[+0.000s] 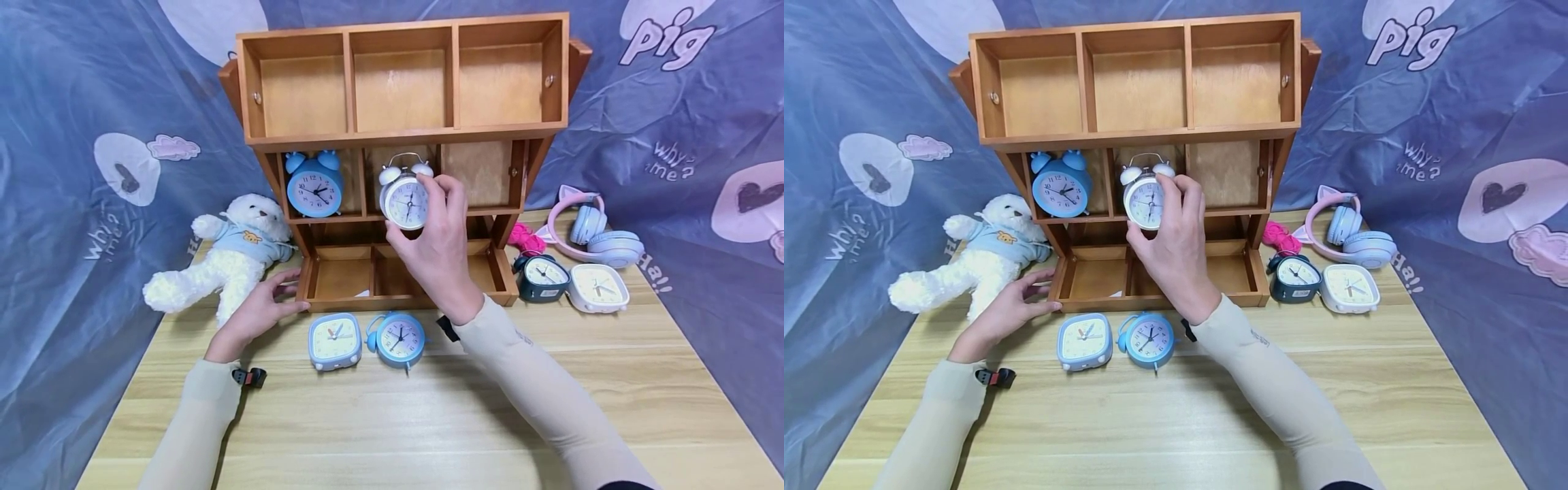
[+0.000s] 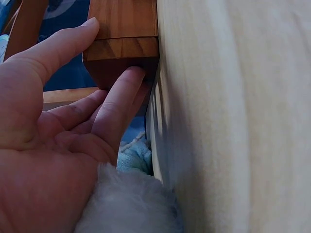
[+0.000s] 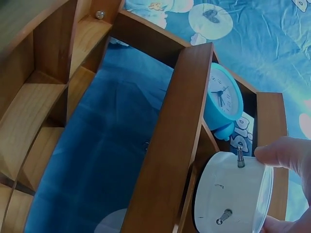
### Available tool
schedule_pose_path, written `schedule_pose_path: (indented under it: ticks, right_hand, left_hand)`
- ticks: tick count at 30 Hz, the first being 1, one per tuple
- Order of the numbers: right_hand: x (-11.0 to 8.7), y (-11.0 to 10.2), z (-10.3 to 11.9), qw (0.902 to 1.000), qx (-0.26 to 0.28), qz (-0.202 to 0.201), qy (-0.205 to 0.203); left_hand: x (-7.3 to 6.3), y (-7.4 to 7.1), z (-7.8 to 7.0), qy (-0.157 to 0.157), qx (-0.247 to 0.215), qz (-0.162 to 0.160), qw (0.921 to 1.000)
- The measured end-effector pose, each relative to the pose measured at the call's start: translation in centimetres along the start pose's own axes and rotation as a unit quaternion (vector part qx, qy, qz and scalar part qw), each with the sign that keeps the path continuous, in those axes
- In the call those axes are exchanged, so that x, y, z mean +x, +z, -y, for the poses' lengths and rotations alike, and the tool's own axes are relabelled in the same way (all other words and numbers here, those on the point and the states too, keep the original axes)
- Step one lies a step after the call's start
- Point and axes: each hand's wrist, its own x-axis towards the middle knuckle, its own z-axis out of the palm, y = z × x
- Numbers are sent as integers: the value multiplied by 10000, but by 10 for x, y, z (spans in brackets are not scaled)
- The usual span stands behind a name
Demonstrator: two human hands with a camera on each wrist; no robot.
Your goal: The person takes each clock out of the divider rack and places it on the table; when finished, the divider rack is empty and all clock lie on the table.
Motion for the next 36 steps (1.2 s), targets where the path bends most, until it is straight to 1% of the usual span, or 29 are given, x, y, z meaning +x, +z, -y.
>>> schedule_pose_path:
  ticks: [10,19,28,36]
  right_hand:
    - [-11,-7,-3,9999,-52,99,-57]
    - [-20,-18,-5,9996,-87,249,121]
    - [-30,-28,-8,9993,-124,323,155]
    - [-41,-37,-11,9976,-236,531,374]
  left_hand:
    - [-2,0,-3,43,-85,16,10000]
    - [-1,1,-2,62,-78,14,9999]
    - [-1,1,-1,51,-106,21,9999]
    - [-1,0,-2,71,-110,33,9999]
